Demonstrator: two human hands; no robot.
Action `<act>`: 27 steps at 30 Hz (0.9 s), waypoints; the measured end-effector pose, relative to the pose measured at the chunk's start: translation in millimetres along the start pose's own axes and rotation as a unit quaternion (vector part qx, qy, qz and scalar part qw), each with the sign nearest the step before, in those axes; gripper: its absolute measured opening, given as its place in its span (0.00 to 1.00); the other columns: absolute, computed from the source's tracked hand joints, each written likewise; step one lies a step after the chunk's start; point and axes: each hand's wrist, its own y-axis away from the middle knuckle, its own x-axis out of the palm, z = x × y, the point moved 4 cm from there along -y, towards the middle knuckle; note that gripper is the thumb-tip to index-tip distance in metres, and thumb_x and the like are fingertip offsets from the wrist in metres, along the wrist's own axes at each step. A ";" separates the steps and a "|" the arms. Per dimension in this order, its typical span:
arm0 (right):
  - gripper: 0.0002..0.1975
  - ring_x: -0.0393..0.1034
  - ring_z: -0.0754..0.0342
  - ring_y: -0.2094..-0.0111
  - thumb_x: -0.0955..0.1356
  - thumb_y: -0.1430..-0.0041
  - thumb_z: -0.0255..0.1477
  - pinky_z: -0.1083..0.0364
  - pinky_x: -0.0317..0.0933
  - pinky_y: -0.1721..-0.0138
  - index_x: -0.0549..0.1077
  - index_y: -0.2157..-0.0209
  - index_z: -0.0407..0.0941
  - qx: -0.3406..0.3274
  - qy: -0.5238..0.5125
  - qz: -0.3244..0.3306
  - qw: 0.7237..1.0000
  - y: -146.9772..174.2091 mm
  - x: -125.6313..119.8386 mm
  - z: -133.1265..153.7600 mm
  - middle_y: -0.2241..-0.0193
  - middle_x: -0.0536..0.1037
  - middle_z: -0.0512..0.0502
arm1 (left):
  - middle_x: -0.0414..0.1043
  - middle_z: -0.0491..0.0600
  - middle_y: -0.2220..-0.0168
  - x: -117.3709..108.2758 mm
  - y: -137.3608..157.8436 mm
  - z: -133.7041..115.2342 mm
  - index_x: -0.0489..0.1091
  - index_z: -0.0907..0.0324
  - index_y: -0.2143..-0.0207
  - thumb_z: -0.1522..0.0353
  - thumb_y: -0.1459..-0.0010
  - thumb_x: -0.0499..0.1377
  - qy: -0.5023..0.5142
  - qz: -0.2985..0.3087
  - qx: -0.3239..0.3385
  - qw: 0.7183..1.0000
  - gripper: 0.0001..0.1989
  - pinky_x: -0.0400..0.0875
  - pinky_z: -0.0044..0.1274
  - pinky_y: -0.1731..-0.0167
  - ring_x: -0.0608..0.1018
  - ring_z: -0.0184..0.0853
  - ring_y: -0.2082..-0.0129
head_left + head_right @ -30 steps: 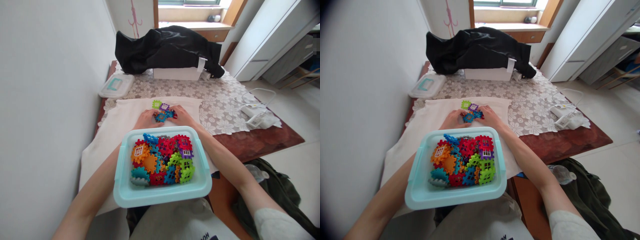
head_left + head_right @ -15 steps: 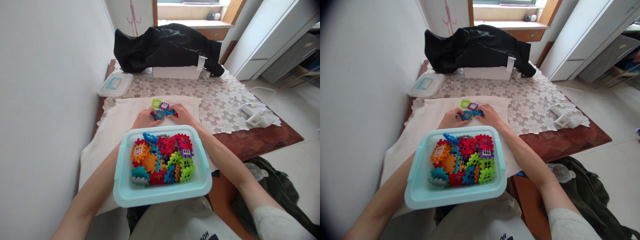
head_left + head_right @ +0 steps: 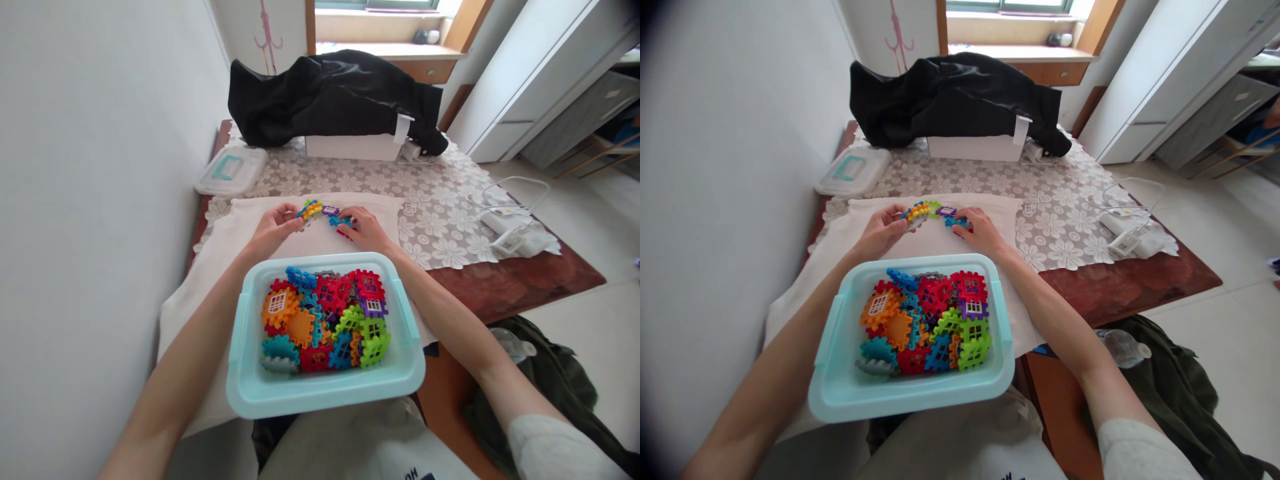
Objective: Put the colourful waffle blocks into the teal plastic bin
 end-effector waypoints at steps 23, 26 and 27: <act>0.19 0.82 0.47 0.49 0.83 0.41 0.49 0.47 0.77 0.44 0.85 0.58 0.50 -0.035 -0.467 0.140 0.872 6.2 -51.0 90.9 0.54 0.87 0.45 | 0.84 0.46 0.67 50.4 73.2 -139.9 0.85 0.47 0.67 0.59 0.56 0.83 -0.311 0.214 -0.003 0.926 0.15 0.81 0.32 0.61 0.86 0.47 0.61; 0.18 0.83 0.45 0.49 0.82 0.39 0.46 0.46 0.78 0.47 0.86 0.55 0.49 -0.085 -0.455 0.255 0.849 11.7 -58.3 109.2 0.52 0.88 0.43 | 0.85 0.50 0.67 35.6 57.9 -128.2 0.86 0.51 0.66 0.60 0.51 0.81 -0.249 0.169 -0.004 0.954 0.12 0.83 0.35 0.60 0.87 0.49 0.60; 0.19 0.83 0.44 0.49 0.82 0.38 0.46 0.45 0.77 0.45 0.87 0.54 0.49 -0.100 -0.434 0.293 0.846 13.3 -59.0 114.2 0.51 0.88 0.41 | 0.85 0.51 0.65 32.8 50.4 -119.7 0.85 0.53 0.65 0.58 0.48 0.80 -0.237 0.167 0.001 0.957 0.13 0.83 0.35 0.58 0.87 0.48 0.59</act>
